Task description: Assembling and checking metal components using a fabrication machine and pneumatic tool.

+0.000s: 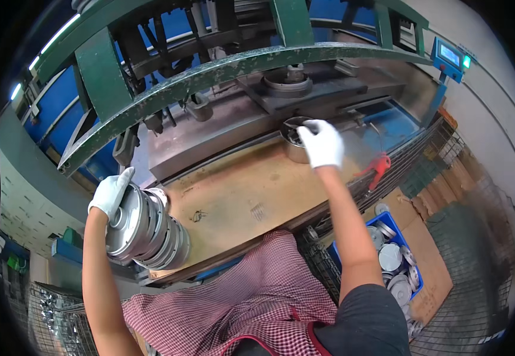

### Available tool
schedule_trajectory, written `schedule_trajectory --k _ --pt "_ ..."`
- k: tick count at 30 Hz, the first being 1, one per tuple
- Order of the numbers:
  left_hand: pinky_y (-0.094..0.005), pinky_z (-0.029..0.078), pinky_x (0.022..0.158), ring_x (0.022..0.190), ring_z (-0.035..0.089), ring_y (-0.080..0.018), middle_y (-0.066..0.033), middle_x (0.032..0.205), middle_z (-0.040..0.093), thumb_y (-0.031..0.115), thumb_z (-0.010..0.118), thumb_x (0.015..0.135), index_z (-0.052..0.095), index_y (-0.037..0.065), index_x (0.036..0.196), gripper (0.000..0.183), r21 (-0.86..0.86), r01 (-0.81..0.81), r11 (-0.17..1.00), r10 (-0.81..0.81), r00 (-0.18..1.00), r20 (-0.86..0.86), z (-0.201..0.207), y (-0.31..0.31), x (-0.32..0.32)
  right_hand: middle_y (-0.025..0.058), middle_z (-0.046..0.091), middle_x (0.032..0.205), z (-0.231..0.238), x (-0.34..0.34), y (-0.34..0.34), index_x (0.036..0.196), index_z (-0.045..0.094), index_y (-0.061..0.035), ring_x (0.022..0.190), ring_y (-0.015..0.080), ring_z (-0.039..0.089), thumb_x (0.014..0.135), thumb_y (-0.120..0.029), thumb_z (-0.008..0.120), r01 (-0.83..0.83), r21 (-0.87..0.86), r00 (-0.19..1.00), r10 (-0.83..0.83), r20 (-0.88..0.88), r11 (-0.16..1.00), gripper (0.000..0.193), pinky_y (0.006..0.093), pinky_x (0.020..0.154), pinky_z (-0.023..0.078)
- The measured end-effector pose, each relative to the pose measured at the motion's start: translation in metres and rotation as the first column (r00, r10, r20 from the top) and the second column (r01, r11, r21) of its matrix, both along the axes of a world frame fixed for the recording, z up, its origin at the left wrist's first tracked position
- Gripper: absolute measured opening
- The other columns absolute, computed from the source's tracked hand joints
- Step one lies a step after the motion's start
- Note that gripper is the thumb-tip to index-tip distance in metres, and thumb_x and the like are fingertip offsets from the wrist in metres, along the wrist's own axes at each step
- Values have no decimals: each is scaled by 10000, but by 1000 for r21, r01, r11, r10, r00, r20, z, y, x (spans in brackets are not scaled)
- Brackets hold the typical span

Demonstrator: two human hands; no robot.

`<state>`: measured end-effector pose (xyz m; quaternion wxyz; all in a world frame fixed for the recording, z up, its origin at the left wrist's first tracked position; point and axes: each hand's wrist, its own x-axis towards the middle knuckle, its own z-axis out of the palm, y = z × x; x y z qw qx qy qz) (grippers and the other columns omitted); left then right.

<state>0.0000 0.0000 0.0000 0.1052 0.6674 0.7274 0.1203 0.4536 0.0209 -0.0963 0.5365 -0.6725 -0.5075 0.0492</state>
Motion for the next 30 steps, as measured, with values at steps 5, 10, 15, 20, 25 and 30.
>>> schedule_trajectory --k 5,10,15,20,25,30 --pt "-399 444 874 942 624 -401 -261 927 661 584 406 949 675 -39 993 681 -3 -7 1000 7 1000 16 0 1 3 110 705 1019 -24 61 33 1007 707 -83 943 270 665 774 -301 703 -12 -348 972 92 214 937 319 366 854 505" --pt "-418 445 874 954 614 -422 -271 938 657 596 390 946 684 -29 964 691 28 2 1000 -2 1000 -26 -1 2 1 143 700 1042 -2 56 19 1047 693 -50 974 273 660 791 -268 704 -8 -213 991 37 130 977 336 347 865 505" --pt "-444 445 869 965 602 -446 -285 944 650 601 375 945 690 -22 930 698 17 15 1000 -15 1000 6 -4 2 0 171 623 1226 -20 60 -7 1279 584 -77 1122 302 598 804 -314 702 17 -443 949 125 289 896 543 354 965 457" --pt "-443 446 872 964 603 -444 -279 953 654 593 365 950 687 -18 944 691 63 53 997 -51 998 -45 -6 -4 -11 182 600 1245 -26 74 -65 1278 567 -75 1073 349 603 753 -363 760 566 137 751 -577 322 813 629 385 955 463" --pt "-407 444 882 953 616 -404 -261 961 658 566 397 955 667 -16 1001 643 28 101 994 -100 994 -37 -5 1 -6 115 680 1027 -127 178 -50 1141 620 3 896 234 627 724 -355 825 379 -109 829 -390 -401 919 586 344 868 473" --pt "-398 429 922 1002 616 -387 -232 1054 664 615 353 935 686 18 1060 695 -54 85 995 -86 996 -14 3 -2 2 109 637 961 -112 204 -66 1088 597 28 751 173 567 765 -408 783 301 -121 909 -323 -264 946 574 360 688 493"
